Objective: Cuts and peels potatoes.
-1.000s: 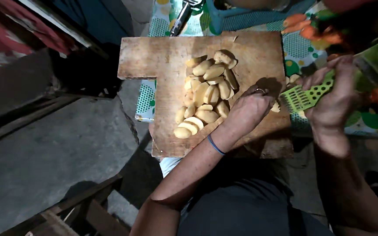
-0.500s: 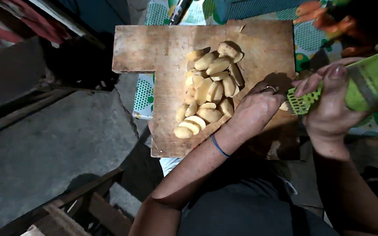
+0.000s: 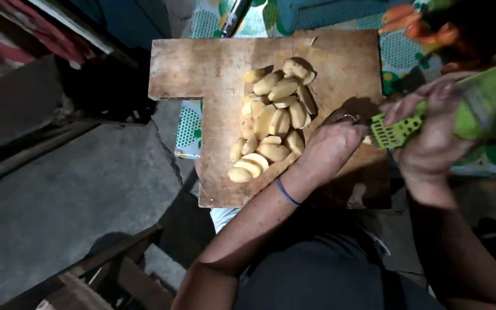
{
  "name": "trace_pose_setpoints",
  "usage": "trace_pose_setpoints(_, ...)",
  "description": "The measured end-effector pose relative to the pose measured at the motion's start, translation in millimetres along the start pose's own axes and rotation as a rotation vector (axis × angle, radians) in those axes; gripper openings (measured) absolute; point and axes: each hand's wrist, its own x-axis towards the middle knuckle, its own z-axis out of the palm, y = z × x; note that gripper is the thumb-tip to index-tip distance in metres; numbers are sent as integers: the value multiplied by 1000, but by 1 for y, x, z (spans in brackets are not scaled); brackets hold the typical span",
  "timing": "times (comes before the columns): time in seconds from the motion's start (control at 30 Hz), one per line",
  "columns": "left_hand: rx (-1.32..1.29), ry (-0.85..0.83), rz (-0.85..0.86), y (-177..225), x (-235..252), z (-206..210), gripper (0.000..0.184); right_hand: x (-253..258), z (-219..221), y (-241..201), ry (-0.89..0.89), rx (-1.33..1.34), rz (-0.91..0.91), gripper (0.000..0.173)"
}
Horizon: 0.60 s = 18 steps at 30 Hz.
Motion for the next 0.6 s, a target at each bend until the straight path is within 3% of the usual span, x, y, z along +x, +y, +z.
trace_pose_setpoints(0.13,4,27,2,0,0,1,10,-6,9,7,33,32,-59,10)
trace_pose_setpoints(0.23,20,15,4,-1,1,1,11,-7,2,17,19,34,8,11)
trace_pose_setpoints(0.37,23,-6,-3,-2,1,3,12,10,-31,26,95,163,290,35)
trace_pose_setpoints(0.47,25,-33,-5,-1,1,-1,12,13,-31,11,126,143,259,42)
trace_pose_setpoints(0.6,193,3,-91,10,-6,-39,13,3,-1,2,78,212,211,29)
